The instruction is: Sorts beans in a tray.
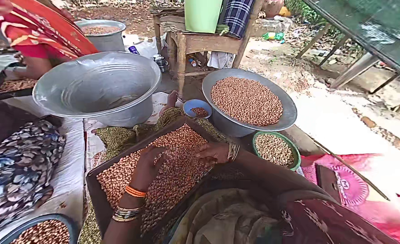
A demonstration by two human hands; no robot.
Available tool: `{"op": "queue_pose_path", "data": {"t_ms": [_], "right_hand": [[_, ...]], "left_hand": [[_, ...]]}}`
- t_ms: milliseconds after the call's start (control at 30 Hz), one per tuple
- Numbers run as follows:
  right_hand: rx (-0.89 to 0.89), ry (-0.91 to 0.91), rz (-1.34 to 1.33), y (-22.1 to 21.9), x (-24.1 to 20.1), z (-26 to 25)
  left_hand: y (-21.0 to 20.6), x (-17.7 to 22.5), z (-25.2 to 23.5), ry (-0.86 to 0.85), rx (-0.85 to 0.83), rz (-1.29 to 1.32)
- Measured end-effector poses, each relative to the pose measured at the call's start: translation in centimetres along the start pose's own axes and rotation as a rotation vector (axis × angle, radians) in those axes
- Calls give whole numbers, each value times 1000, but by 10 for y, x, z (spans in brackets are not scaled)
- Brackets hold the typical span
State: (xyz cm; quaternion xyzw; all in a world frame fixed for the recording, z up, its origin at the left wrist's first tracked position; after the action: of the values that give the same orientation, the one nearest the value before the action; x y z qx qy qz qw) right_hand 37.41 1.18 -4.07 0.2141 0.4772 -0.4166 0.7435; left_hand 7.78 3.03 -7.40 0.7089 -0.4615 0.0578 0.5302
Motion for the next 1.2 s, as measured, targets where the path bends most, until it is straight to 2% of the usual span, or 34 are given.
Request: {"op": "queue_pose_path", "data": {"t_ms": [67, 133, 233, 300, 367, 467, 567, 633, 700, 733, 800, 933, 1067, 1200], "right_hand": [[43, -3, 312, 33, -5, 34], [109, -83, 556, 67, -2, 67], [262, -380, 866, 106, 13, 110], [338, -618, 1029, 129, 31, 129], [393, -739, 1154, 153, 47, 142], [490, -663, 1218, 165, 49, 151], [427, -491, 1190, 122, 13, 133], [374, -293, 1136, 89, -7, 113], [295, -45, 1119, 53, -24, 88], [220, 82, 1124, 35, -29, 72], [6, 288, 1129, -3, -34, 37], [-453, 517, 1277, -93, -29, -34], [-645, 680, 1453, -178, -19, -92], [-761, 580, 1480, -230, -13, -94]], "left_hand": [[26, -17, 2, 210, -22, -227], [54, -32, 8, 412, -18, -322], [86, -47, 20, 743, -22, -407], [96, -60, 25, 903, -97, -446], [91, -74, 28, 927, -185, -455], [70, -108, 34, 870, -278, -531], [58, -92, 27, 785, -419, -536], [54, -53, 15, 731, -535, -441], [54, -22, 9, 647, -562, -245], [56, -15, 9, 606, -513, -155], [62, -24, 9, 566, -319, -146], [81, -58, 16, 799, 54, -231], [82, -63, 16, 860, 141, -149], [83, -65, 15, 833, 112, -133]]}}
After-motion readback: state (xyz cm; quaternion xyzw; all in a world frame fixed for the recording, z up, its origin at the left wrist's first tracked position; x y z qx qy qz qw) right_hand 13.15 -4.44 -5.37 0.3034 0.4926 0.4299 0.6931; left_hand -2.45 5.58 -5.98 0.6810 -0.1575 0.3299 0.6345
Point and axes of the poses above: each hand's wrist, its own z-axis away from the middle knuckle, its own y-axis out of the back of the hand, x = y × z, the point moved 1 cm from there along -z, towards the middle knuckle, and after that the axes turned 1 degree about x, right-handed, at the moved point
